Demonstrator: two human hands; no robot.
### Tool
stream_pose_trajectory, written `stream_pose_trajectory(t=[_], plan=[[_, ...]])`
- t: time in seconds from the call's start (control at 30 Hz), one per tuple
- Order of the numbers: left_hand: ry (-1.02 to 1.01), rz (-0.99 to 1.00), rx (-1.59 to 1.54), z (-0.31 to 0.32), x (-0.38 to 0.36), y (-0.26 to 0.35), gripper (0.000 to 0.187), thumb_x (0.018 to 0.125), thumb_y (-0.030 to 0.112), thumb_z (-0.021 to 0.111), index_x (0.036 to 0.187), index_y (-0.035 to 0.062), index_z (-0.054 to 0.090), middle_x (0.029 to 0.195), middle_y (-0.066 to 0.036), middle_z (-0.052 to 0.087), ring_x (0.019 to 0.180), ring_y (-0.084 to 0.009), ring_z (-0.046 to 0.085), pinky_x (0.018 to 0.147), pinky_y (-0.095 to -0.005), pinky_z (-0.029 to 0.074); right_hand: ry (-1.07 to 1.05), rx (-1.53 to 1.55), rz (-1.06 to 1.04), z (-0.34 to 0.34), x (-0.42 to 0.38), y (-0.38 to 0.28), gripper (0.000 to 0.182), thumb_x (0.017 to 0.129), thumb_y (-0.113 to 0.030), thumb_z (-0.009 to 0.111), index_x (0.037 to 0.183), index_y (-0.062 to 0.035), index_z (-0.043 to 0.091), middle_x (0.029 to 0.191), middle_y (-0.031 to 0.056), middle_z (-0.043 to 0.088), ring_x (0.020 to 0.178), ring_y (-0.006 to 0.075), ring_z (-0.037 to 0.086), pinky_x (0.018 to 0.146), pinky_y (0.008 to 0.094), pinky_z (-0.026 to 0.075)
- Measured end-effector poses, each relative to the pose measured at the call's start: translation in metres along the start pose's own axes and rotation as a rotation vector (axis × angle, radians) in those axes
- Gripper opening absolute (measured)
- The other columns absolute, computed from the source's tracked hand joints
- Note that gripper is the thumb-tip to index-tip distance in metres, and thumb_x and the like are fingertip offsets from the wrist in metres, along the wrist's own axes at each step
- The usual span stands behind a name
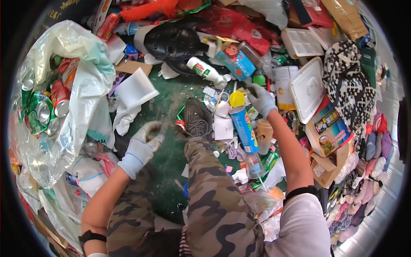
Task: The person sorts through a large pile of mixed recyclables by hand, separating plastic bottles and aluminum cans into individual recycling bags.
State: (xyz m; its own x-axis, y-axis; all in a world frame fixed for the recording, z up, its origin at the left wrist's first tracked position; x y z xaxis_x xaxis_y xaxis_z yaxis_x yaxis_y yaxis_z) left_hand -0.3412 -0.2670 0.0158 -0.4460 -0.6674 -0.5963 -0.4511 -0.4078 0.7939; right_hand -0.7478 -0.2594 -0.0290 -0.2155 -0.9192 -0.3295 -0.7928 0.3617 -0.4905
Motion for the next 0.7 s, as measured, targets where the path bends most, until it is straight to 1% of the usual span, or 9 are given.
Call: stream_pose_trajectory(t=[0.1, 0.13, 0.23, 0.3, 0.47, 0.53, 0.57, 0.63, 0.7], plan=[[-0.132, -0.029, 0.336, 0.01, 0.006, -0.007, 0.043, 0.078, 0.018, 0.063, 0.117, 0.0046, 0.051, 0.107, -0.014, 0.059, 0.082, -0.0205, 0.06, 0.076, -0.0308, 0.047, 0.129, -0.09, 0.067, -0.01, -0.075, 0.007, 0.039, 0.078, -0.014, 0.061, 0.115, -0.0059, 0.052, 0.098, 0.0176, 0.061, 0.09, 0.0274, 0.061, 0.079, 0.0354, 0.048], [-0.156, -0.045, 0.402, 0.01, 0.014, -0.013, 0.044, 0.077, 0.021, 0.063, 0.116, 0.005, 0.052, 0.108, -0.015, 0.059, 0.09, -0.0249, 0.059, 0.081, -0.0329, 0.046, -0.065, -0.115, 0.212, 0.014, -0.101, 0.011, 0.046, 0.076, -0.022, 0.064, 0.116, -0.002, 0.051, 0.104, 0.0213, 0.058, 0.097, 0.0305, 0.058, 0.085, 0.0369, 0.045], [-0.113, -0.102, 0.63, 0.009, 0.06, -0.014, 0.046, 0.079, 0.031, 0.06, 0.116, 0.0065, 0.052, 0.112, -0.018, 0.057, 0.106, -0.0315, 0.054, 0.09, -0.0361, 0.042, 0.023, -0.297, -0.016, 0.073, -0.19, -0.002, 0.087, 0.072, -0.034, 0.069, 0.136, 0.0022, 0.023, 0.123, 0.0252, 0.044, 0.112, 0.0388, 0.046, 0.096, 0.0398, 0.037], [-0.003, -0.006, 0.657, 0.021, 0.096, -0.006, 0.043, 0.082, 0.033, 0.056, 0.116, 0.0068, 0.052, 0.113, -0.019, 0.056, 0.107, -0.0319, 0.053, 0.091, -0.0358, 0.041, -0.216, 0.16, 0.37, 0.099, -0.218, 0.019, 0.097, 0.072, -0.038, 0.069, 0.141, -0.0051, 0.009, 0.13, 0.0261, 0.037, 0.117, 0.0367, 0.042, 0.098, 0.0401, 0.034], [0.173, 0.041, 0.318, 0.072, 0.158, -0.078, 0.041, 0.089, 0.035, 0.047, 0.118, 0.0063, 0.051, 0.115, -0.02, 0.055, 0.106, -0.0338, 0.052, 0.092, -0.0347, 0.04, 0.246, 0.087, 0.063, 0.016, -0.194, 0.032, 0.037, 0.078, -0.021, 0.064, 0.108, -0.0046, 0.052, 0.108, 0.0153, 0.055, 0.102, 0.0348, 0.051, 0.089, 0.0412, 0.04], [0.289, 0.068, 0.322, 0.075, 0.145, -0.095, 0.045, 0.092, 0.037, 0.04, 0.118, 0.0019, 0.052, 0.118, -0.018, 0.054, 0.107, -0.0315, 0.052, 0.093, -0.0322, 0.038, 0.659, -0.182, -0.057, -0.044, -0.184, 0.051, 0.038, 0.073, -0.014, 0.066, 0.107, -0.0057, 0.052, 0.103, 0.0148, 0.055, 0.098, 0.0342, 0.052, 0.087, 0.0425, 0.04], [0.283, 0.076, 0.32, 0.078, 0.138, -0.097, 0.045, 0.092, 0.037, 0.04, 0.118, 0.0019, 0.052, 0.118, -0.018, 0.054, 0.107, -0.0315, 0.052, 0.093, -0.0322, 0.038, 0.727, -0.26, 0.037, -0.064, -0.181, 0.08, 0.042, 0.071, -0.015, 0.067, 0.108, -0.0043, 0.051, 0.105, 0.0161, 0.055, 0.1, 0.0342, 0.051, 0.088, 0.0424, 0.04], [0.333, -0.054, -0.021, 0.074, 0.121, -0.112, 0.047, 0.092, 0.038, 0.041, 0.115, -0.0015, 0.053, 0.119, -0.015, 0.055, 0.11, -0.0262, 0.051, 0.093, -0.0314, 0.037, 0.617, -0.241, 0.65, -0.064, -0.182, 0.163, 0.066, 0.065, -0.02, 0.076, 0.119, -0.0014, 0.044, 0.112, 0.0164, 0.053, 0.104, 0.0314, 0.051, 0.092, 0.0382, 0.04], [0.325, -0.132, -0.066, 0.072, 0.116, -0.113, 0.047, 0.092, 0.036, 0.043, 0.118, -0.0024, 0.051, 0.12, -0.013, 0.054, 0.113, -0.022, 0.049, 0.096, -0.0305, 0.035, 0.309, 0.649, 0.783, 0.003, -0.159, 0.221, 0.082, 0.058, -0.024, 0.081, 0.124, -0.0006, 0.039, 0.116, 0.015, 0.053, 0.104, 0.0273, 0.053, 0.091, 0.0346, 0.042]])
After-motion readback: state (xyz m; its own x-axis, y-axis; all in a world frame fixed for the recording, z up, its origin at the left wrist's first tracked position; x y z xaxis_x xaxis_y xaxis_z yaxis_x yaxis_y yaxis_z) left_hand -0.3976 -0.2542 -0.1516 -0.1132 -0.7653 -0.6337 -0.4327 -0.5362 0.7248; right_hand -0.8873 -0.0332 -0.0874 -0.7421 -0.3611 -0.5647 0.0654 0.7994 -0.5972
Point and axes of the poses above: each hand's wrist, its own x-axis towards the middle knuckle, its own z-axis out of the palm, y = z × x, the point moved 9 cm from there along x, towards the middle knuckle
